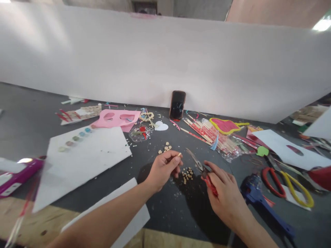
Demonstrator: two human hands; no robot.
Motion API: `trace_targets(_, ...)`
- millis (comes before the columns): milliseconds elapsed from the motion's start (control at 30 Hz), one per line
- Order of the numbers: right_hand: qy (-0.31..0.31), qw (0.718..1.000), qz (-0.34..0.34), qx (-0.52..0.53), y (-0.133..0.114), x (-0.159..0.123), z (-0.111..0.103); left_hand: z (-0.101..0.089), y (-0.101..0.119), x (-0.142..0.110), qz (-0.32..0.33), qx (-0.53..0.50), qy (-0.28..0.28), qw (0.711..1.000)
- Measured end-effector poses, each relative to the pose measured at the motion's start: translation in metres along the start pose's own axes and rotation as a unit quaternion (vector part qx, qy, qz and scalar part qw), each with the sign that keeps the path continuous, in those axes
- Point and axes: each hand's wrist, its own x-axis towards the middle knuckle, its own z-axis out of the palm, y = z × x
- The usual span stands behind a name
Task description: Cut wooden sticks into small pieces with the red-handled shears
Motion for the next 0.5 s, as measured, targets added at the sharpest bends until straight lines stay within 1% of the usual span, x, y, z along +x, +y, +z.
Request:
trace_targets(167, 0.006, 0.998, -0.022, -0.061, -0.0059, -0.0001, -0.0009, 0.0001, 0.0010, -0.0002, -0.016, -0.023, 0.006, 1.000)
trace_targets(267, 0.009, 0.997, -0.030, -0.070, -0.0074, -0.0001, -0.0004, 0.0001, 0.0016, -0.0005, -0.021, -0.026, 0.006, 0.999)
trace_targets(500, -0.009, 0.997, -0.029, -0.077, -0.0095, -0.0007, 0.0015, 0.0005, -0.0005, -0.0025, -0.010, -0.007, -0.001, 1.000)
